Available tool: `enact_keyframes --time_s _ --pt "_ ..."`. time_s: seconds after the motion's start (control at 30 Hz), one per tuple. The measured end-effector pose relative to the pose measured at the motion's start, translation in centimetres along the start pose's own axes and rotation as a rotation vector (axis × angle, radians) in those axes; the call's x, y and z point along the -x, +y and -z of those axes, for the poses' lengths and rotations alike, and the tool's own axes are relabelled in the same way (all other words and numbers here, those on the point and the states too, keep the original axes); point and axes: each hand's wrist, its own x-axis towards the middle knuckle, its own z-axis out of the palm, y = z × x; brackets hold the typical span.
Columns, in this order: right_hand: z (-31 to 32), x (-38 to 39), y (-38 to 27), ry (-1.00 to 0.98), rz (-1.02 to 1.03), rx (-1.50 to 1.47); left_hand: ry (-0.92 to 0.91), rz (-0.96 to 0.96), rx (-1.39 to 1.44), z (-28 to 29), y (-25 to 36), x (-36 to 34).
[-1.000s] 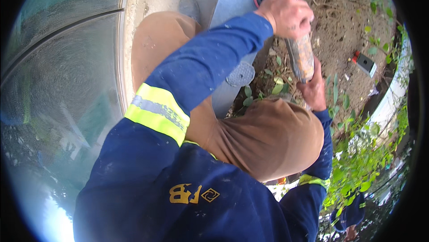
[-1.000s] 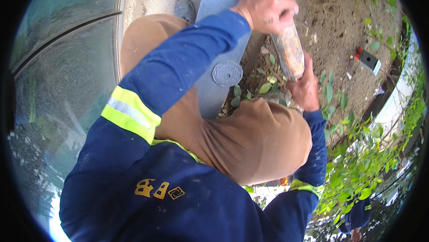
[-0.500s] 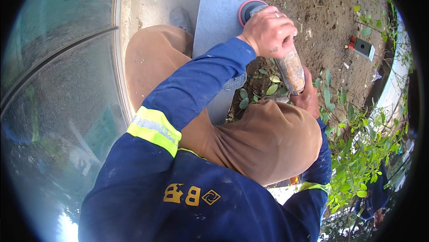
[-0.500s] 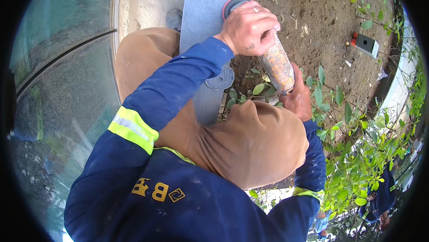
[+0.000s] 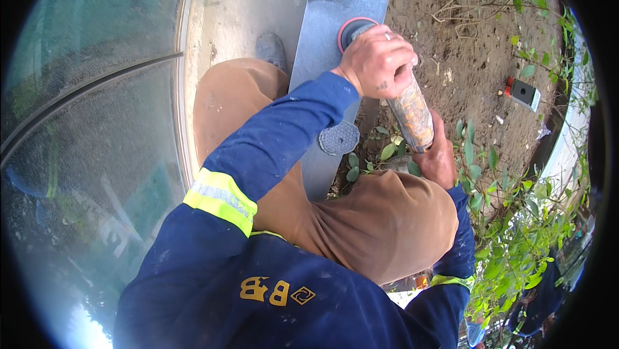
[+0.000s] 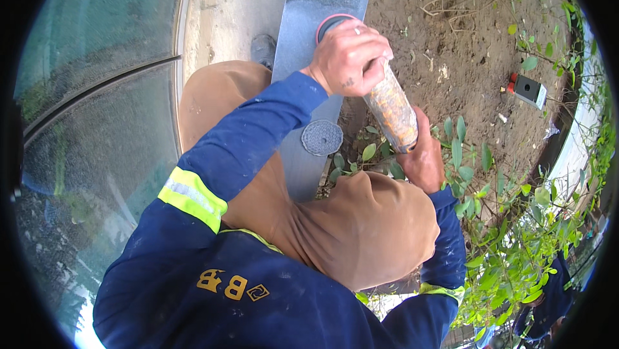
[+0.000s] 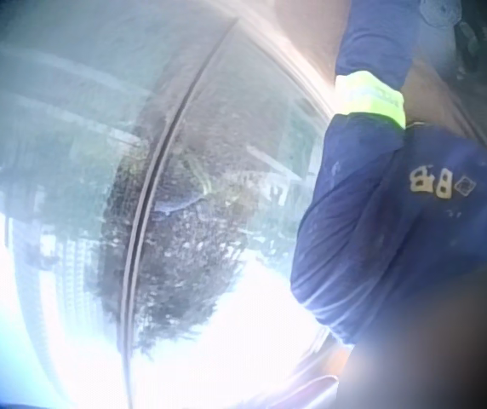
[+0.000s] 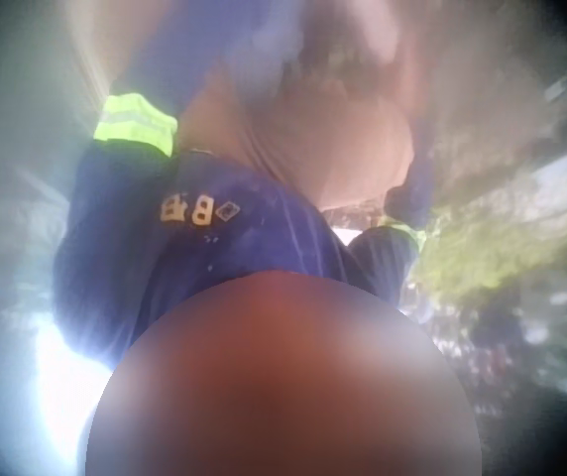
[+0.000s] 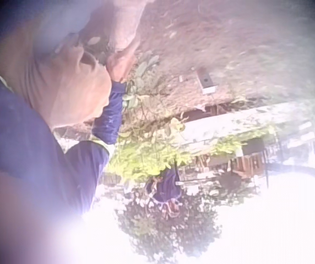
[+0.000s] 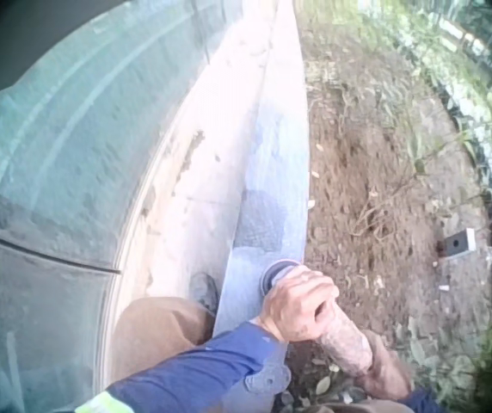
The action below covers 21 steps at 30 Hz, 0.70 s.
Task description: The person uses an angle grinder with a sanding disc to grind a concrete curb edge. They hold the tool with both hands and move it along the curb surface, then briefly touch their face before resuming grinding.
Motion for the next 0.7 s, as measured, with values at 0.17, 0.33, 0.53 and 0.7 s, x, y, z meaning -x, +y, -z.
enact_keyframes --time_s 0.17,0.33,0.53,0.7 --pt "0.0 1.0 0.6 0.052 -0.049 0.002 0.010 0.003 0.010 -1.2 0.7 -0.4" --pt "0.7 -1.0 0.8 0.055 0.039 0.020 0.000 -0.016 0.005 -1.2 -0.9 -2.2" --pt "0.4 -1.9 0.5 0.057 0.082 0.053 0.036 -0.014 0.000 -0.5 -1.9 -2.4" --pt "-0.2 -0.9 0.7 0.044 0.055 0.037 -0.012 -0.009 0.015 -0.2 -0.9 -1.6"
